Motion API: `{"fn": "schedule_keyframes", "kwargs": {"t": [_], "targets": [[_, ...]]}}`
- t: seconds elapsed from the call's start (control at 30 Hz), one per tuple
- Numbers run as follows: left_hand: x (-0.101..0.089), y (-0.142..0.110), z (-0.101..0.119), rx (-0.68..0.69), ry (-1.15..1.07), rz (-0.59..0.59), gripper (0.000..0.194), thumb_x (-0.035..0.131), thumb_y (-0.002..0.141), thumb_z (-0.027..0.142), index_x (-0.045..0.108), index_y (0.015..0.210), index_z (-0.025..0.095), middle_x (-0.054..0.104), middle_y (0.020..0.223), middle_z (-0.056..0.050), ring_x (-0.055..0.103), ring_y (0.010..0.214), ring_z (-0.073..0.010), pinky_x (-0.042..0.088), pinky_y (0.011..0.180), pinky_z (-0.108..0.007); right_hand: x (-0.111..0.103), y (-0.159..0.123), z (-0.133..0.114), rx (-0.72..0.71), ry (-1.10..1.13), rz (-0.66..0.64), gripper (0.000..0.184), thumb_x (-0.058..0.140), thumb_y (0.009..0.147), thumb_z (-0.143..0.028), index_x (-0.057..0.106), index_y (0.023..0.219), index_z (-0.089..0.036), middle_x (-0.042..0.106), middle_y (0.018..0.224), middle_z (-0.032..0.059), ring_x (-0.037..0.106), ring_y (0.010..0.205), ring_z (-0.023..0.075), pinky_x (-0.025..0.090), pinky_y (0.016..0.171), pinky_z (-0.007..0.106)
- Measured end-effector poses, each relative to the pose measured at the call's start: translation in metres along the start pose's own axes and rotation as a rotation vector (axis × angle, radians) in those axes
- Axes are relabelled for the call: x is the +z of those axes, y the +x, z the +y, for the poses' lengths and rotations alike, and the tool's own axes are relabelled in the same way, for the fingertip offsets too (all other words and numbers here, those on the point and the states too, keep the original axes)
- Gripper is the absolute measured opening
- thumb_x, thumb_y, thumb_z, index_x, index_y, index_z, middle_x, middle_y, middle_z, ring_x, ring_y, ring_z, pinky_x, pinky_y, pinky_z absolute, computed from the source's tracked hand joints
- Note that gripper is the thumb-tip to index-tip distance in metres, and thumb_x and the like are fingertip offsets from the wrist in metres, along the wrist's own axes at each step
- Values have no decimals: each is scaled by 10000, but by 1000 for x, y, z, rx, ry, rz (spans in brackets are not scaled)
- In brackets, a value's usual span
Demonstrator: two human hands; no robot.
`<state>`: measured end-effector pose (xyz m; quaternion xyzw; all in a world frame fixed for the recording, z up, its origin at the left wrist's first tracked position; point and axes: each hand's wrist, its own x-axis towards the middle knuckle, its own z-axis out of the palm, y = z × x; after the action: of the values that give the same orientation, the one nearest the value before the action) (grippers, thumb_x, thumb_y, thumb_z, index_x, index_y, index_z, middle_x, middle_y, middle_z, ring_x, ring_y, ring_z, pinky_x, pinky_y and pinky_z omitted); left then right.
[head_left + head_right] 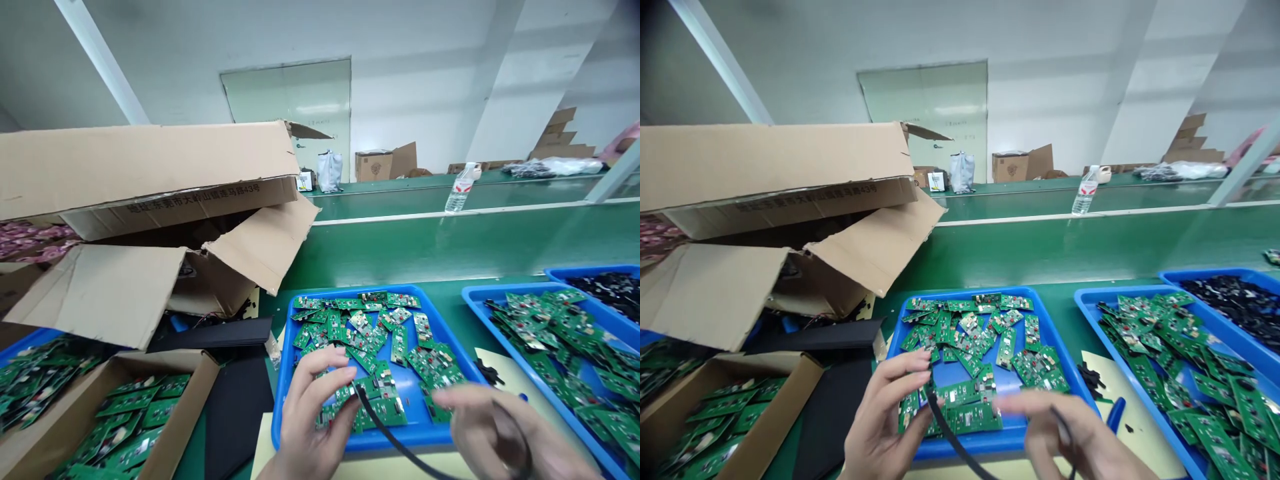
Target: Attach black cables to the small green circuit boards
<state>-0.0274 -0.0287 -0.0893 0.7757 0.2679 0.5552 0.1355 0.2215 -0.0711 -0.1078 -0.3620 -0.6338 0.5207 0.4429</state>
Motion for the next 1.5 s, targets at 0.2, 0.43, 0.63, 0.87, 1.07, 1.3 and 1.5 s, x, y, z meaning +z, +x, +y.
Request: {"fn": "schedule_keyframes", "kwargs": {"t": [0.2,0.43,0.63,0.87,1.07,1.3,1.5], "targets": [[3,1,3,146,106,-83,222,551,844,103,582,1050,180,593,976,-87,616,957,-192,550,861,-354,21,28,-15,-49,-184,170,288,517,879,-434,646,1028,-224,643,852,61,628,781,181,531,697,288],[11,-3,0,244,194,-111,208,525,839,77,622,1010,147,600,943,-90,616,943,-177,527,895,-336,40,28,-17,160,-2,-7,311,547,843,-482,600,849,-175,653,752,48,619,713,173,495,677,282],[10,-4,0,242,296,-118,240,509,842,79,632,1019,184,638,913,-73,640,916,-182,541,852,-345,49,30,-10,284,303,14,415,647,768,-509,516,997,-189,621,690,3,642,727,175,461,714,306],[13,0,1,90,133,-141,196,585,849,192,597,1045,195,645,804,-65,644,715,-149,554,603,-220,49,32,2,301,456,-82,416,658,791,-448,469,1045,-178,563,589,-45,582,520,108,480,567,246],[14,2,4,-50,-87,-237,251,653,801,274,606,1033,191,644,786,-65,633,689,-153,543,606,-226,49,33,8,369,567,-106,427,712,747,-392,461,1022,-184,487,497,-89,519,430,76,407,412,147],[16,-7,8,-646,-580,-317,310,755,691,312,674,980,234,570,857,-48,601,762,-166,548,621,-249,50,26,-2,120,139,34,330,554,871,-292,437,1167,-208,564,694,-23,565,610,104,472,614,230],[20,0,12,-836,-680,-423,445,664,728,505,688,1031,180,576,849,-71,566,819,-192,484,736,-295,48,27,-1,-210,-394,65,422,426,849,-86,377,1238,-242,569,731,-14,580,637,124,495,647,237]]}}
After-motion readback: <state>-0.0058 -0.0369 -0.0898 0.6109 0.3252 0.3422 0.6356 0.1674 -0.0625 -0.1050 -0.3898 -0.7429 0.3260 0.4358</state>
